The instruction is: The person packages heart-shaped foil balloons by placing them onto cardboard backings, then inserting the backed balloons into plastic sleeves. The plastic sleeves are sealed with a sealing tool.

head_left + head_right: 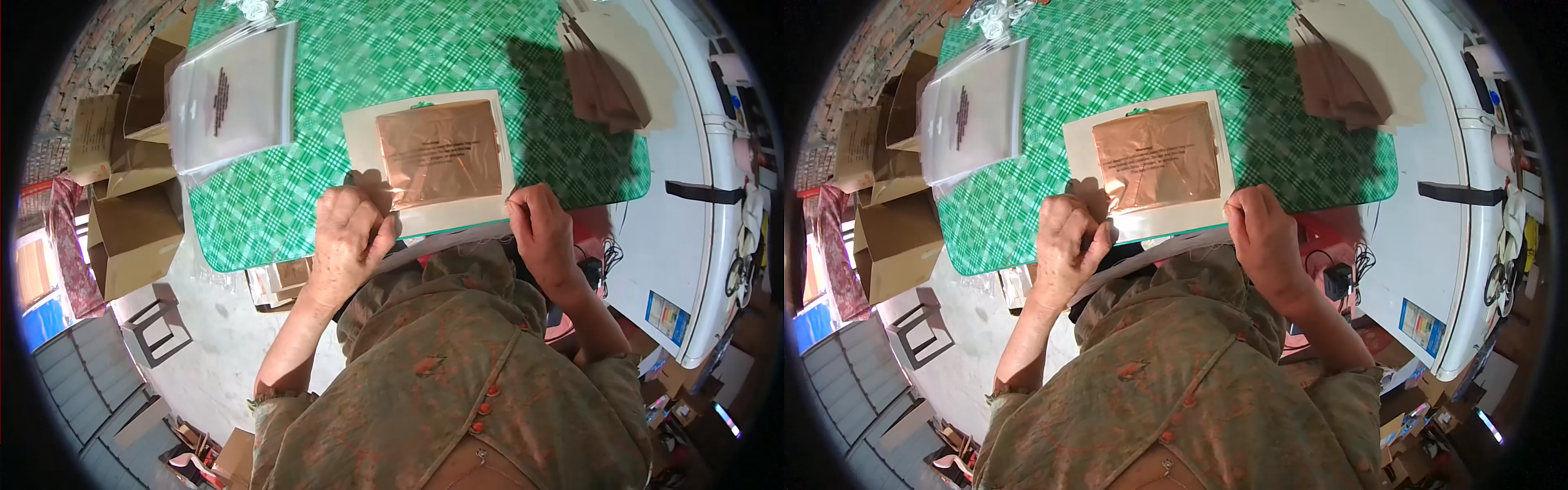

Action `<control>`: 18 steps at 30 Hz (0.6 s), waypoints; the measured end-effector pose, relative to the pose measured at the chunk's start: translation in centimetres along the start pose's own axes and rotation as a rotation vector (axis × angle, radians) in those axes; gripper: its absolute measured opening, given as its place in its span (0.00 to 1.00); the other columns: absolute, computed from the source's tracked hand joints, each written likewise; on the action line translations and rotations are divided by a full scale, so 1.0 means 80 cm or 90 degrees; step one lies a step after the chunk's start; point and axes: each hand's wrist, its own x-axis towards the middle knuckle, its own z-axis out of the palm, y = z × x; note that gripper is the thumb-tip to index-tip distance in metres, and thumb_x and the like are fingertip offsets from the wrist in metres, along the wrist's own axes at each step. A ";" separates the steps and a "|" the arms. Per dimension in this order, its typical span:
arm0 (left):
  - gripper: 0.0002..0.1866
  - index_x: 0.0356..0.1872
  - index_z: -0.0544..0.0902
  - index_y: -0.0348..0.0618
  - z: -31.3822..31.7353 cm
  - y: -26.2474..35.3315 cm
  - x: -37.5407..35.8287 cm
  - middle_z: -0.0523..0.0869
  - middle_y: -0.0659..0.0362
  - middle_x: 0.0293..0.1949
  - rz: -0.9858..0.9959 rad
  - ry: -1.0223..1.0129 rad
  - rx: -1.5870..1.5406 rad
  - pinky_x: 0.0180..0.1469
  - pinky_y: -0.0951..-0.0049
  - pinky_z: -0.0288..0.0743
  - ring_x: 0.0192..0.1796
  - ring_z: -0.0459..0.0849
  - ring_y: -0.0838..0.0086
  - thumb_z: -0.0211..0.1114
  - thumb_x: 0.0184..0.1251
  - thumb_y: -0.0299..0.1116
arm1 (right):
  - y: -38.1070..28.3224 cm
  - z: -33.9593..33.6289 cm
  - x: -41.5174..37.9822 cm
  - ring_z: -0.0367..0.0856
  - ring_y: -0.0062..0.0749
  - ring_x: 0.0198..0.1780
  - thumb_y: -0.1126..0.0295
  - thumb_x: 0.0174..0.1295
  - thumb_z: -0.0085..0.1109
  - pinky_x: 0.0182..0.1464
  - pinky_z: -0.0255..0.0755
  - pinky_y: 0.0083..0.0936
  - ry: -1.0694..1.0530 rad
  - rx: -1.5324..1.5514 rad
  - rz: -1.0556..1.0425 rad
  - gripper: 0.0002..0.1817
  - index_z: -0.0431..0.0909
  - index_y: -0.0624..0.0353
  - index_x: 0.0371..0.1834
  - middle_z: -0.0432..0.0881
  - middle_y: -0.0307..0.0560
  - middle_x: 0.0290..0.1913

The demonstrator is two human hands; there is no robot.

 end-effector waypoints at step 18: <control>0.17 0.51 0.79 0.42 -0.004 0.009 -0.047 0.81 0.51 0.50 -0.100 0.101 0.124 0.55 0.56 0.68 0.52 0.77 0.56 0.72 0.61 0.25 | -0.008 -0.015 0.033 0.85 0.56 0.37 0.68 0.68 0.61 0.35 0.80 0.46 -0.048 -0.212 -0.017 0.18 0.72 0.57 0.59 0.79 0.53 0.47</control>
